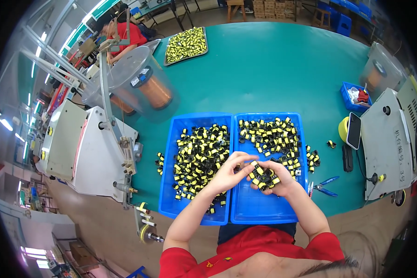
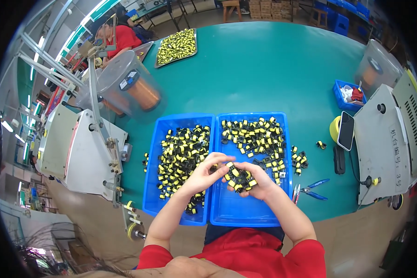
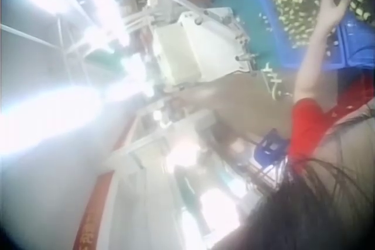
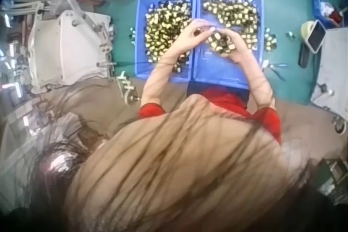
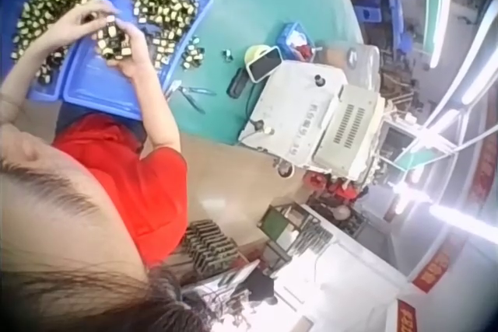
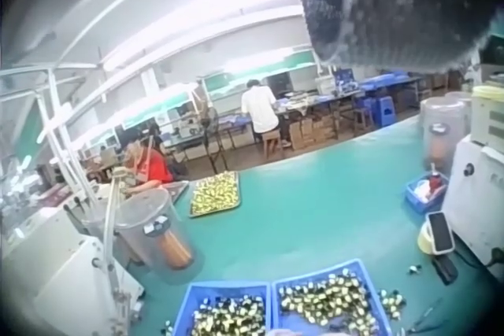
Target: The person sorts small electronic components by hand, transferring them from one plastic bin into another.
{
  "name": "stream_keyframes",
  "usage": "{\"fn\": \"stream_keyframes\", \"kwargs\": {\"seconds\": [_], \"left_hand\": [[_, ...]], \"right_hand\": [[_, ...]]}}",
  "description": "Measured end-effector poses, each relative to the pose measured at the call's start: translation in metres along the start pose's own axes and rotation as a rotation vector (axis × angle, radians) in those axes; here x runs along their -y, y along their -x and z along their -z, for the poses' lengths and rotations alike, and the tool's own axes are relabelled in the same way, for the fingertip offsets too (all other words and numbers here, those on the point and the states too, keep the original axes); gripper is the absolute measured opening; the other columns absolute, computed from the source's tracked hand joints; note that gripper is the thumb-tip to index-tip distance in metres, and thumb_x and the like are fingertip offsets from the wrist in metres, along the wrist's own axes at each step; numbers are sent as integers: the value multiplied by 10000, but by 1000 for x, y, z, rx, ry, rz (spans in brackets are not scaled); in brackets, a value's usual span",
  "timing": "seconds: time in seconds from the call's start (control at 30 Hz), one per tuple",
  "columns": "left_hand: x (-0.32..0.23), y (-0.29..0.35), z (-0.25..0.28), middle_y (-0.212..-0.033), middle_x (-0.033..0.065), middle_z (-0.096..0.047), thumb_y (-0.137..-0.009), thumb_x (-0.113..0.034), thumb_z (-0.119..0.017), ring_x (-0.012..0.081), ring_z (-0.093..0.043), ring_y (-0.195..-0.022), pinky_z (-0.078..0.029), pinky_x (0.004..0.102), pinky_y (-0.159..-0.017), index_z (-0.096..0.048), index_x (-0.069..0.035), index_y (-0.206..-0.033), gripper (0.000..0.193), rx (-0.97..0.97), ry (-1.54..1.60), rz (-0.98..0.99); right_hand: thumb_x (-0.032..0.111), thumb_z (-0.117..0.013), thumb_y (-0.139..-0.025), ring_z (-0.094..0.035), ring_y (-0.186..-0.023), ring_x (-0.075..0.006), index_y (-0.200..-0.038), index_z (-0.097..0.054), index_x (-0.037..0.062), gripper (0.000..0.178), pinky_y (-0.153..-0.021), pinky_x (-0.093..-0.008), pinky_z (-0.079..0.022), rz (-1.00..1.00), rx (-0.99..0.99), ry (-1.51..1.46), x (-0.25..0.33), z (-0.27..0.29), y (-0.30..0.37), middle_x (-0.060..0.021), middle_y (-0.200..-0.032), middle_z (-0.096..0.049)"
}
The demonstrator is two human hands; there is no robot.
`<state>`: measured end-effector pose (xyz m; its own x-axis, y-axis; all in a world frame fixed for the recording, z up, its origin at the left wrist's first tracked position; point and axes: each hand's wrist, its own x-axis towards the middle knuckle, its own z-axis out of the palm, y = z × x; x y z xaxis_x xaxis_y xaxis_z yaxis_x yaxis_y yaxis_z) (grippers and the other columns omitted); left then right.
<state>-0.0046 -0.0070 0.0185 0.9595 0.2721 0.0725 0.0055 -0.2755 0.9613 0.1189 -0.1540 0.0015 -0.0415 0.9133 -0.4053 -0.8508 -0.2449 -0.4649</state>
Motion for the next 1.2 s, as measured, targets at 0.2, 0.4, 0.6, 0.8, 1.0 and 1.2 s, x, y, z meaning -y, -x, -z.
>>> {"fn": "stream_keyframes", "kwargs": {"seconds": [0.2, 0.4, 0.6, 0.8, 1.0, 1.2], "left_hand": [[7, 0, 0, -966, 40, -535, -779, -20, -664, 100, -524, -851, -435, 243, -776, -568, -39, -988, 231, -137, 172, 66], [6, 2, 4, -883, 57, -555, -901, -211, -533, 126, -478, -709, -354, 223, -568, -468, -87, -1082, 229, -53, 1051, 410], [3, -2, 9, -880, 81, -554, -928, -246, -459, 142, -472, -690, -369, 227, -544, -465, -44, -1172, 317, -5, 1162, 460], [0, -2, 3, -939, 81, -548, -912, -237, -496, 139, -496, -697, -373, 217, -544, -499, -31, -1007, 227, -75, 1013, 465], [1, 2, -12, -998, 80, -526, -785, -17, -670, 121, -578, -750, -479, 264, -745, -425, -68, -943, 296, -104, 494, 181], [-5, 1, -8, -926, 57, -529, -869, -57, -575, 72, -474, -654, -379, 199, -524, -457, -10, -1043, 215, -105, 655, 319]], "right_hand": [[362, -418, -888, -593, -720, -233, -1075, -529, 52, 380, -354, -261, -393, 125, -91, -110, 3, -7, 3, -142, -912, -598], [350, -369, -891, -591, -723, -211, -1093, -513, 64, 379, -415, -263, -410, 207, -127, -151, 5, -6, 2, -129, -913, -612], [357, -359, -922, -583, -709, -190, -1083, -507, 83, 350, -415, -254, -384, 291, -140, -139, 2, -7, 1, -109, -886, -609], [369, -355, -940, -587, -704, -188, -1073, -494, 92, 338, -419, -257, -381, 288, -96, -124, 0, -6, -1, -95, -861, -606], [376, -361, -944, -605, -679, -177, -1056, -484, 86, 334, -420, -257, -398, 298, -102, 11, -5, -12, 1, -74, -813, -595], [354, -359, -940, -610, -687, -178, -1045, -491, 93, 310, -419, -256, -414, 347, -160, 30, -8, -13, -1, -91, -849, -607]]}}
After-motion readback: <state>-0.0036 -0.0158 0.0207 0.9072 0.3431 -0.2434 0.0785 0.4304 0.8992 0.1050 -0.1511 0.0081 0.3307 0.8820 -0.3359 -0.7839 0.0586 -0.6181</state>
